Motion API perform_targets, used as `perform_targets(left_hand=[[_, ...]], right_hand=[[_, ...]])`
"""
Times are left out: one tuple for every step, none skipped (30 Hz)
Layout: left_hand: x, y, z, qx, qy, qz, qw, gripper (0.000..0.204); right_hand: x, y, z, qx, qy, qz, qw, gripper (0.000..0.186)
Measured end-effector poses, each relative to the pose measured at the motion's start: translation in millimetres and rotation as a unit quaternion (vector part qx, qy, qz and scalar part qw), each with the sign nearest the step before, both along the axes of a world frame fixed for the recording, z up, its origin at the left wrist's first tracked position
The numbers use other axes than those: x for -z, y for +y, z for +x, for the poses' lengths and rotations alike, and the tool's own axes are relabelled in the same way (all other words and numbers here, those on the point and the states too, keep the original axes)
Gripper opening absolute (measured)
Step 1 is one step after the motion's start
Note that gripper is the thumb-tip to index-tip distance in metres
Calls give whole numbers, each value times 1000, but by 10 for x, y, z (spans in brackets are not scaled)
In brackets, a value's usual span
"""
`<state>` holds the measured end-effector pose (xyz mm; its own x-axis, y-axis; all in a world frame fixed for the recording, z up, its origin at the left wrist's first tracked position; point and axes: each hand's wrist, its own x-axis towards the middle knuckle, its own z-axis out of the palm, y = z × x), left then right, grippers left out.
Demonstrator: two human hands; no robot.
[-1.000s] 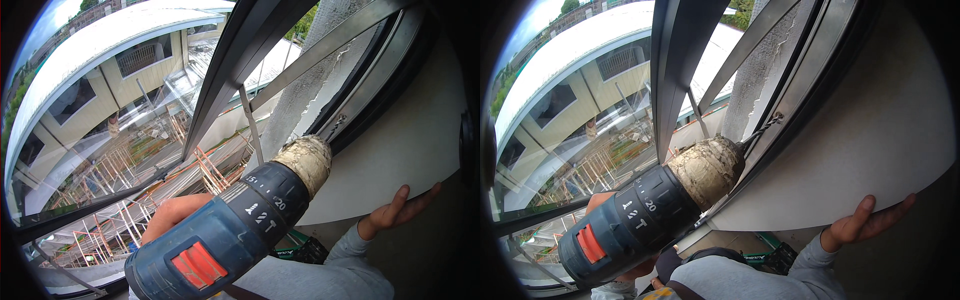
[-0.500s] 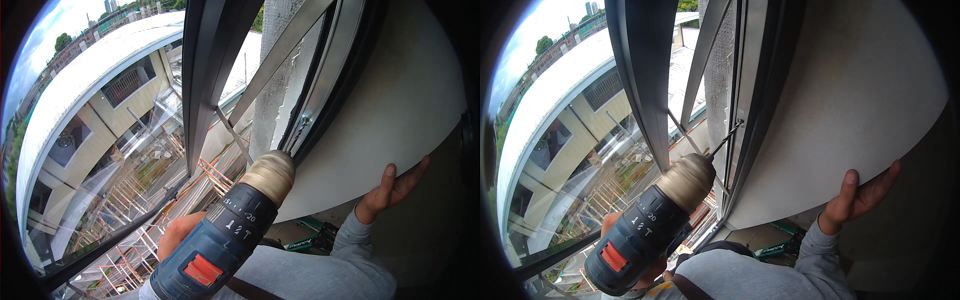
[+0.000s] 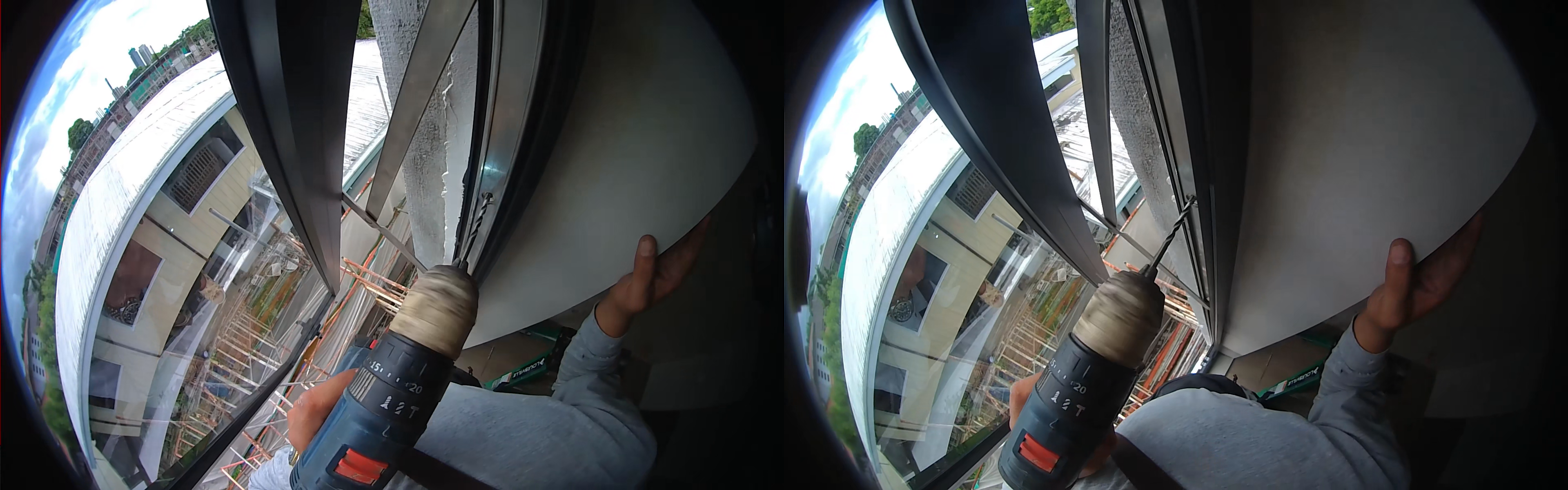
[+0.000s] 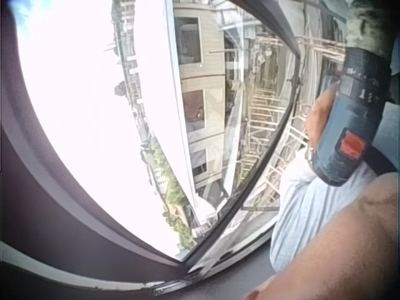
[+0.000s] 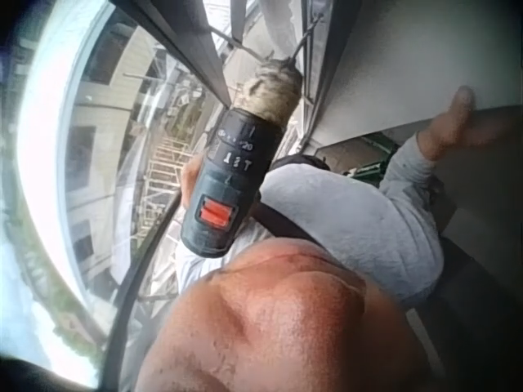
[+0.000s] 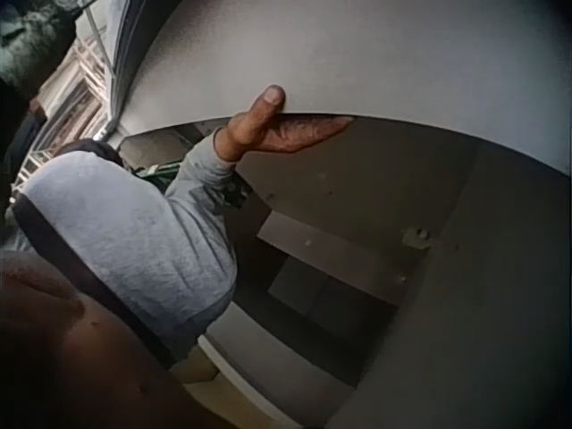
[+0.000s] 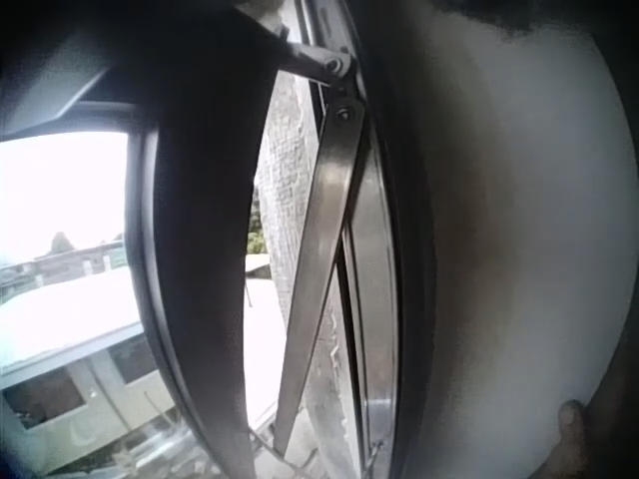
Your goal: The recorder uses a power drill to install trim or frame components onto an interior window.
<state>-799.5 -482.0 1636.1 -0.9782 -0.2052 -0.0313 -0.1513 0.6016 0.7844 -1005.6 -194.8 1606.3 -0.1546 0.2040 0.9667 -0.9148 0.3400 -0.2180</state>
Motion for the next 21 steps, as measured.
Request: perform_targets(left_hand=[[0,68,-5,0,10,-6,1000,22],[16,-76,120,4,19,-10,1000,22],[-1,-133,115,8,27,-13,1000,22],[-1,-151,123,11,35,-17,999,22],[5,-161,157,9,45,-21,999,22],[33,-172,241,7,55,-25,998,22],[24,-157,228,4,65,-29,997,22],[50,-204,308,-5,76,-33,997,22],[49,-157,356,-1,86,-38,996,23],[124,-200,587,2,95,-43,995,23],[104,-163,427,19,103,-46,994,23],[73,-133,289,24,113,-47,992,23],[91,-87,344,18,126,-52,991,23],[98,-66,361,14,136,-58,989,24],[81,-41,329,15,145,-61,987,24],[88,-73,376,16,154,-65,986,24],[86,-62,385,16,164,-70,984,25],[73,-65,390,16,173,-75,982,25],[208,-62,457,14,173,-77,982,25],[463,-66,552,-51,213,-126,968,33],[567,-55,585,-112,250,-174,946,41]], right_hand=[[-5,-2,-12,-8,0,-7,1000,74],[5,4,-6,-5,-1,-6,1000,74],[18,12,-11,18,10,-13,1000,71],[34,17,-12,40,21,-19,999,67],[50,-1,1,38,21,-19,999,67],[84,-19,49,126,25,-21,991,67],[132,-31,111,212,30,-23,977,66],[265,-20,217,132,33,31,990,66],[341,37,357,63,33,82,994,66],[391,-106,348,20,90,139,986,68],[420,-384,384,-11,141,197,970,71],[502,-619,425,-11,51,210,976,71],[580,-834,435,-20,-33,217,975,72],[628,-1012,394,-23,-31,216,976,72],[654,-1173,365,30,-42,212,976,72],[679,-1264,334,84,-53,206,974,72],[705,-1311,307,83,-52,205,974,72],[726,-1348,284,72,-66,192,977,72],[732,-1370,276,61,-80,178,979,73],[732,-1375,280,59,-78,178,979,73],[731,-1335,298,59,-91,194,975,72]])
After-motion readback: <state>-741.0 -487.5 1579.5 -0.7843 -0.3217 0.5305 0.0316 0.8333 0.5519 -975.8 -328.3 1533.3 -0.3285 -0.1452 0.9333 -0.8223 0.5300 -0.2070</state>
